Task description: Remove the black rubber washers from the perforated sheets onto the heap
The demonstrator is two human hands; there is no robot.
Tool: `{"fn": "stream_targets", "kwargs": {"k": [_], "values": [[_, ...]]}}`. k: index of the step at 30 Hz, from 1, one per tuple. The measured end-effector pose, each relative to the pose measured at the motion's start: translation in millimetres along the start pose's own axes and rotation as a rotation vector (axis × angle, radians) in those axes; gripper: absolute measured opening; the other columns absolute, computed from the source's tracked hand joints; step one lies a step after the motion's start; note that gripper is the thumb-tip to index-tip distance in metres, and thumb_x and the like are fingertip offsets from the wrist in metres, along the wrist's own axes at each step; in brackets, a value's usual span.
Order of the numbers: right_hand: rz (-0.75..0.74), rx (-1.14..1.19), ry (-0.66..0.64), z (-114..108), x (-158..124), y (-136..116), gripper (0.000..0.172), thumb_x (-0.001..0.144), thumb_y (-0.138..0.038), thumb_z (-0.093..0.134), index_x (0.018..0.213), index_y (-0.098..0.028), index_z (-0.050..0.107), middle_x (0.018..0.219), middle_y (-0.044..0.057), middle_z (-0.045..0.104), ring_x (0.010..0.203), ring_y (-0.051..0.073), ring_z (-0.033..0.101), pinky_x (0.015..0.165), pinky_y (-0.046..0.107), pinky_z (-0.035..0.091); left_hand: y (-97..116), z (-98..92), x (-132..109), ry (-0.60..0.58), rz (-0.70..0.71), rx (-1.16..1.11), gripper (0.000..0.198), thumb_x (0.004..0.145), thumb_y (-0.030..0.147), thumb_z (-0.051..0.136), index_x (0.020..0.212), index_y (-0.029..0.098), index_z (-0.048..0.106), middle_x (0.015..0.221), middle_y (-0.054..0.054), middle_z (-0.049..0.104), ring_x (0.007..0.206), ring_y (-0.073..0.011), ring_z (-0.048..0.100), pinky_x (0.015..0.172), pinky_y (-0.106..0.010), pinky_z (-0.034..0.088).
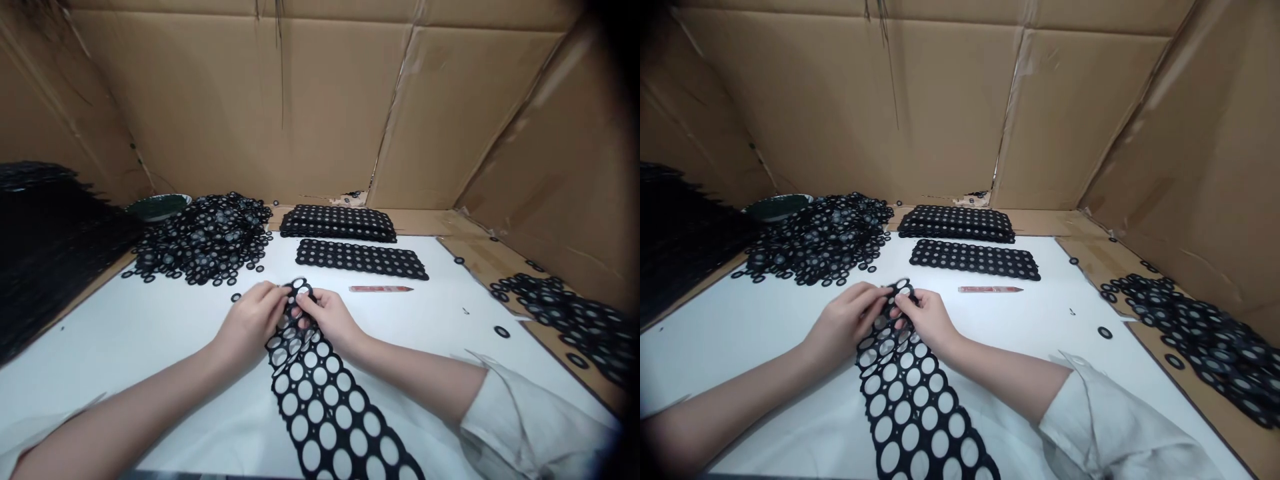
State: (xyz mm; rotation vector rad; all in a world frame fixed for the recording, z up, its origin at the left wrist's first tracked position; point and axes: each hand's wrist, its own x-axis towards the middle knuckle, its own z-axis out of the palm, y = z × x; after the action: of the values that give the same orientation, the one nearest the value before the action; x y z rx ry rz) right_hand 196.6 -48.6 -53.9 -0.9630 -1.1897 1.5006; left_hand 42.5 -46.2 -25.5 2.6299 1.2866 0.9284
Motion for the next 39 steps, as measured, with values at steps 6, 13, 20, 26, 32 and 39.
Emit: {"fn": "stream_targets", "kwargs": {"k": [6, 13, 20, 26, 32, 39], "values": [[-0.09, -0.051, -0.007, -3, -2, -1, 0.022, 0.076, -0.036, 0.049, 0.069, -0.015, 0.051, 0.052, -0.005, 0.045, 0.041, 0.004, 0.038, 0.041, 0.017, 0.032, 11, 2.1, 0, -0.125, -0.187, -0.253, 0.024, 0.081, 0.031, 0.041, 0.098, 0.021, 0.056, 0.09, -0.002, 0.059, 0.078, -0.0147, 0.054, 0.07, -0.027, 0.043], [-0.043, -0.165, -0.012, 5, -7, -5, 0.024, 0.08, -0.04, 0.04, 0.069, -0.018, 0.042, 0.058, -0.005, 0.04, 0.043, 0.005, 0.033, 0.038, 0.017, 0.027, 10, -5.4, 14, -0.081, -0.522, -0.69, 0.021, 0.077, 0.028, 0.044, 0.063, 0.016, 0.053, 0.057, 0.002, 0.051, 0.056, -0.0102, 0.049, 0.053, -0.021, 0.039], [-0.107, -0.246, -0.05, 6, -12, -10, 0.02, 0.073, -0.036, 0.052, 0.07, -0.017, 0.047, 0.055, -0.006, 0.038, 0.048, 0.006, 0.034, 0.048, 0.019, 0.03, -9, -10.2, 17, 0.237, -0.494, -0.555, 0.021, 0.082, 0.025, 0.03, 0.063, 0.019, 0.037, 0.057, 0.005, 0.042, 0.048, -0.0087, 0.043, 0.047, -0.022, 0.036], [-0.119, -0.145, -0.03, 3, -7, -5, 0.016, 0.074, -0.03, 0.05, 0.067, -0.016, 0.048, 0.061, -0.004, 0.044, 0.055, 0.008, 0.04, 0.052, 0.02, 0.033, 3, -2.3, 3, 0.03, -0.141, -0.067, 0.021, 0.083, 0.026, 0.033, 0.094, 0.02, 0.051, 0.086, -0.002, 0.058, 0.076, -0.0141, 0.055, 0.068, -0.025, 0.042], [-0.1, -0.16, -0.013, 2, -8, -4, 0.016, 0.074, -0.032, 0.048, 0.071, -0.016, 0.051, 0.057, -0.005, 0.04, 0.05, 0.007, 0.037, 0.048, 0.02, 0.033, 7, 6.5, -2, -0.12, -0.072, 0.01, 0.03, 0.085, 0.029, 0.03, 0.108, 0.02, 0.046, 0.091, -0.005, 0.056, 0.079, -0.0169, 0.055, 0.068, -0.029, 0.043], [-0.014, -0.09, -0.054, 5, -6, -2, 0.014, 0.075, -0.03, 0.045, 0.067, -0.018, 0.043, 0.056, -0.005, 0.042, 0.043, 0.007, 0.042, 0.041, 0.02, 0.037, 0, -14.6, 17, -0.053, -0.318, -0.237, 0.025, 0.084, 0.033, 0.03, 0.081, 0.02, 0.051, 0.065, 0.001, 0.055, 0.06, -0.0135, 0.051, 0.054, -0.023, 0.039]]}}
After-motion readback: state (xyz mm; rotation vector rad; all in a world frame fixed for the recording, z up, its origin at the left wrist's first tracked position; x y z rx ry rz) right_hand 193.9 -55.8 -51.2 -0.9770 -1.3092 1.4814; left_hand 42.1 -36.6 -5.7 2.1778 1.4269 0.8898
